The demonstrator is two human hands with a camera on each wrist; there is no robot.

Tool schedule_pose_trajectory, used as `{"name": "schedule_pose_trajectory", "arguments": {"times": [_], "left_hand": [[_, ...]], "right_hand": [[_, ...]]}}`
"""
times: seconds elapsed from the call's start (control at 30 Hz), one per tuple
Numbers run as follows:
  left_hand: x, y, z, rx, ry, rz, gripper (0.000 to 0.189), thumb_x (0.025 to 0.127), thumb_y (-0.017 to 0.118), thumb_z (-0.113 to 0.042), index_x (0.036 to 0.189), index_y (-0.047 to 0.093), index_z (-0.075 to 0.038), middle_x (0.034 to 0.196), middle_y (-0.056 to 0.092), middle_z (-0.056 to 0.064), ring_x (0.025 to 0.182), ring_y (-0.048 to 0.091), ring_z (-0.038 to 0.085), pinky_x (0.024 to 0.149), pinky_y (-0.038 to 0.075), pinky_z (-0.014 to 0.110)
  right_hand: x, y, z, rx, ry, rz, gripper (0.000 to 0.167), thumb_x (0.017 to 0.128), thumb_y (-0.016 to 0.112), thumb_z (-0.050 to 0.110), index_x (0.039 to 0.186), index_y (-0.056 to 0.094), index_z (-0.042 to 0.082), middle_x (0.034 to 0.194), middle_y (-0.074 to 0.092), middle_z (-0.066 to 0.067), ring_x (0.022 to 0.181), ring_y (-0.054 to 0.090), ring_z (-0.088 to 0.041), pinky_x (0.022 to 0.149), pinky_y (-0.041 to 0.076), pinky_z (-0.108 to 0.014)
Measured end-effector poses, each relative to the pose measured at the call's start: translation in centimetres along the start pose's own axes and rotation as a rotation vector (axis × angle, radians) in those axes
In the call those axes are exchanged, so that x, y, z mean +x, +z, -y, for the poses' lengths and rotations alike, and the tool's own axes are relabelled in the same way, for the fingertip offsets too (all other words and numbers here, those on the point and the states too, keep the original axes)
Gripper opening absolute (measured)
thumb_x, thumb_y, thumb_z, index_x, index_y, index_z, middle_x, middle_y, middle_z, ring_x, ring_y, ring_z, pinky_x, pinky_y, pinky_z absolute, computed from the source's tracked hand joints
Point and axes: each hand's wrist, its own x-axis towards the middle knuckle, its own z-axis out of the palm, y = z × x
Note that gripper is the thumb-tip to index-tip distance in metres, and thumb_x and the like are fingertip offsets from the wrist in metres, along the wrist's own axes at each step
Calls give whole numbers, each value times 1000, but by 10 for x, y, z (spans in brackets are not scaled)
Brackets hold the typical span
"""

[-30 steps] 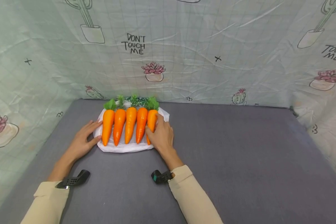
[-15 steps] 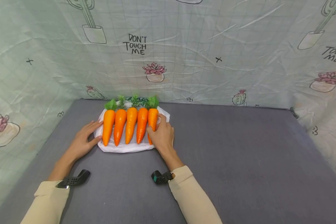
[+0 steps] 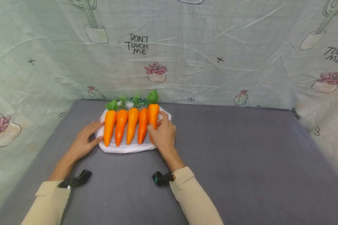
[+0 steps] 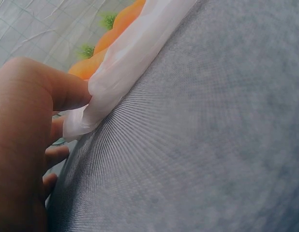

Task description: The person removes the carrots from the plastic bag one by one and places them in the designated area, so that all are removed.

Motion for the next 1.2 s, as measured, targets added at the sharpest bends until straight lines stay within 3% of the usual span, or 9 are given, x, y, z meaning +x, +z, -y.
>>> {"name": "schedule_pose_trajectory", "arguments": {"times": [0.2, 0.43, 0.83, 1.2], "left_hand": [[1, 0, -1, 9, 22, -13, 58, 92, 61, -30, 142, 44, -5, 145, 40, 22, 136, 25, 45, 109, 14, 61], [-1, -1, -2, 4, 22, -10, 58, 92, 61, -29, 142, 44, -6, 146, 39, 22, 136, 25, 45, 109, 14, 62], [-3, -2, -7, 8, -44, 24, 60, 92, 60, -31, 144, 41, -7, 148, 37, 21, 138, 22, 43, 109, 12, 63], [0, -2, -11, 5, -23, 11, 59, 92, 60, -30, 144, 42, -6, 147, 38, 21, 137, 23, 44, 110, 12, 62]], "right_hand": [[7, -8, 1, 70, -13, -35, 55, 78, 65, 19, 130, 53, 10, 79, 59, -4, 59, 47, -18, 50, 37, -30], [14, -21, -6, 113, -34, -66, 51, 79, 64, 15, 129, 53, 8, 79, 58, -7, 61, 51, -18, 52, 43, -29], [26, -39, -17, 112, 30, -50, 51, 80, 63, 18, 130, 53, 13, 82, 61, -7, 66, 57, -20, 56, 48, -31], [33, -54, -28, 89, 83, -32, 53, 81, 64, 19, 132, 52, 12, 84, 61, -8, 68, 58, -21, 56, 47, -30]]}}
